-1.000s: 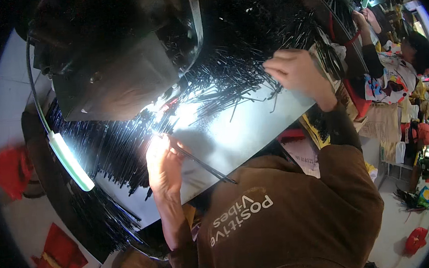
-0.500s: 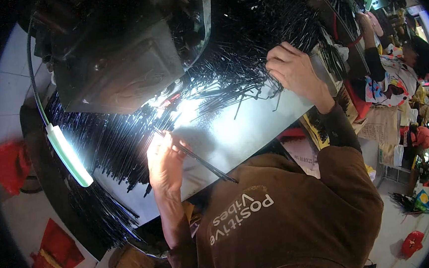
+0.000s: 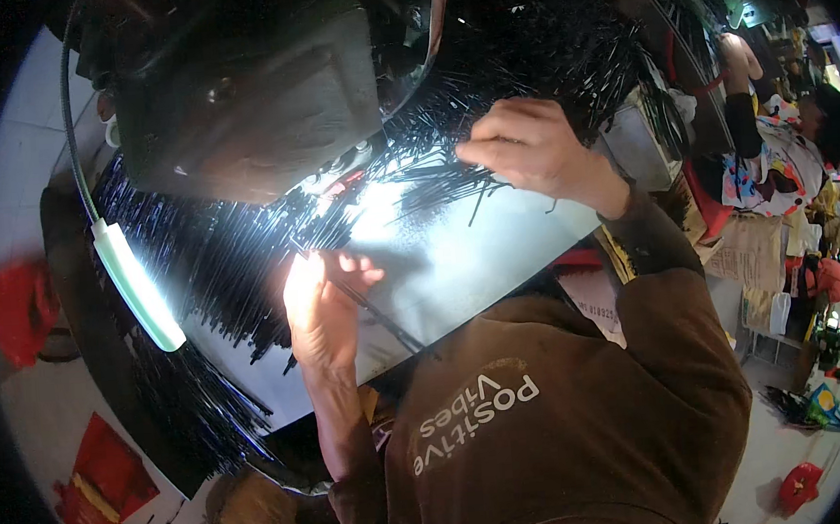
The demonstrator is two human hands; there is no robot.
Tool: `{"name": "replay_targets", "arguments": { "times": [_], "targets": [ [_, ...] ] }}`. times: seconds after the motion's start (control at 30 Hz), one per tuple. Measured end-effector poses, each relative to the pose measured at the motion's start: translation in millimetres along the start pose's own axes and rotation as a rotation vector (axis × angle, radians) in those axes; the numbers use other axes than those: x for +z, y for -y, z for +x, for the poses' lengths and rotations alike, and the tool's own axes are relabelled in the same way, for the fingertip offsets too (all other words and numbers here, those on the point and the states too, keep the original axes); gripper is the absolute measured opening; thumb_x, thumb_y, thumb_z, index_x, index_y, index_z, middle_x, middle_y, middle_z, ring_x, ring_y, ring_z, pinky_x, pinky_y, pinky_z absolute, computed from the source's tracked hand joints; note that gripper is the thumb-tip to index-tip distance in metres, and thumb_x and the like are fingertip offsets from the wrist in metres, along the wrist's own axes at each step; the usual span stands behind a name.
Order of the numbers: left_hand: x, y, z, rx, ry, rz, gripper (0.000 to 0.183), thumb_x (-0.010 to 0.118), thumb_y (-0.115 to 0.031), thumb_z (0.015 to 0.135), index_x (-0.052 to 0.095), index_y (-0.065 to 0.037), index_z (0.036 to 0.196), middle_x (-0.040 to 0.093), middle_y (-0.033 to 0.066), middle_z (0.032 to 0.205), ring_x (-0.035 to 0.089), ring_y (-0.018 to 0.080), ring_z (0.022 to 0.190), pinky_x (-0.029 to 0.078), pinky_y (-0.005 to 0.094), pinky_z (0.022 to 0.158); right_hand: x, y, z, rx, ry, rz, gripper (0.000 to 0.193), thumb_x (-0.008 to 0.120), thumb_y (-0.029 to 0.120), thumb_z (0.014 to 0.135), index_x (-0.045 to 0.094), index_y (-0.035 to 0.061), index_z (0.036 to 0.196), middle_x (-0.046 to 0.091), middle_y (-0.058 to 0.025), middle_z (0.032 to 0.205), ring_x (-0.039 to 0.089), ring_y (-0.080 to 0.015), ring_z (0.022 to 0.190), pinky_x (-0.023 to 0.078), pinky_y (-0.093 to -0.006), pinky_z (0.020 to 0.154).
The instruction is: The person assembles umbrella ribs by feeding thin metal rods into a tabletop machine to attach small metal components to the tips.
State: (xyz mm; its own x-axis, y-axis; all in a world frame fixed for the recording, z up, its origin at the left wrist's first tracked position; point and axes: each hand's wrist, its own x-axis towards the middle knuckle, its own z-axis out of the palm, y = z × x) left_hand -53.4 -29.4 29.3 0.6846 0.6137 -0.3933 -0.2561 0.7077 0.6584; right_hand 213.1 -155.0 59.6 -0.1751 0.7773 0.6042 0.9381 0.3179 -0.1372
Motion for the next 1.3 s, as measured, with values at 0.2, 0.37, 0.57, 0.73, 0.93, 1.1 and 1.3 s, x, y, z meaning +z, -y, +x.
{"name": "replay_targets", "arguments": {
  "times": [0.2,0.37,0.57,0.73,0.93,1.1,1.3],
  "targets": [
    [-5,10,11,-0.018,-0.197,-0.11,0.016,0.059,-0.025,0.09,0.055,-0.01,0.086,0.052,0.0017,0.074,0.047,0.0132,0.067,0.039,0.0276,0.059,38,70,24,-0.034,0.213,0.097,0.008,0.057,0.015,0.07,0.053,0.0091,0.074,0.053,-0.0044,0.077,0.058,-0.0167,0.073,0.05,-0.0293,0.053],
    [-10,10,10,-0.063,-0.132,-0.139,0.012,0.06,-0.019,0.09,0.057,-0.007,0.089,0.058,0.0048,0.08,0.055,0.0145,0.073,0.047,0.0268,0.068,81,113,30,0.076,0.155,0.431,0.012,0.058,0.014,0.075,0.056,0.0042,0.08,0.055,-0.0104,0.083,0.06,-0.024,0.07,0.052,-0.0333,0.055],
    [-12,4,10,-0.109,0.006,-0.135,0.019,0.065,-0.016,0.085,0.059,-0.006,0.1,0.059,0.0059,0.087,0.054,0.0157,0.078,0.043,0.0287,0.066,87,95,31,0.672,-0.101,1.025,0.007,0.06,0.009,0.083,0.064,0.0034,0.084,0.063,-0.0074,0.068,0.06,-0.012,0.059,0.048,-0.0269,0.053],
    [12,8,32,0.063,-0.142,0.278,0.012,0.065,-0.015,0.084,0.06,-0.004,0.087,0.058,0.0024,0.07,0.05,0.0107,0.054,0.039,0.0235,0.049,88,73,37,0.982,-0.08,1.045,0.009,0.058,0.004,0.084,0.063,-0.0003,0.078,0.062,-0.0024,0.065,0.055,-0.0043,0.053,0.043,-0.0208,0.045],
    [-6,13,55,0.439,-0.095,0.746,0.015,0.066,-0.007,0.083,0.06,-0.003,0.095,0.06,0.0017,0.068,0.057,0.0092,0.057,0.043,0.0211,0.048,104,64,53,0.907,-0.157,0.917,0.007,0.062,0.003,0.082,0.061,-0.0011,0.076,0.059,0.0003,0.062,0.051,-0.0017,0.056,0.04,-0.0192,0.048],
    [-13,13,58,0.558,-0.168,0.989,0.032,0.064,-0.004,0.083,0.055,-0.001,0.113,0.06,0.0026,0.068,0.056,0.0084,0.056,0.043,0.0203,0.047,108,62,57,0.956,-0.141,0.982,0.008,0.062,0.005,0.084,0.061,-0.0007,0.078,0.058,0.0014,0.062,0.05,-0.0016,0.055,0.039,-0.0191,0.047],
    [-6,9,60,0.514,-0.149,0.958,0.032,0.06,-0.002,0.082,0.053,0.0,0.113,0.059,0.0048,0.067,0.053,0.0087,0.05,0.042,0.0204,0.045,106,57,57,0.985,-0.117,0.979,0.01,0.062,0.009,0.085,0.062,-0.0007,0.081,0.058,0.0011,0.062,0.051,-0.003,0.053,0.04,-0.0196,0.044]
  ]
}}
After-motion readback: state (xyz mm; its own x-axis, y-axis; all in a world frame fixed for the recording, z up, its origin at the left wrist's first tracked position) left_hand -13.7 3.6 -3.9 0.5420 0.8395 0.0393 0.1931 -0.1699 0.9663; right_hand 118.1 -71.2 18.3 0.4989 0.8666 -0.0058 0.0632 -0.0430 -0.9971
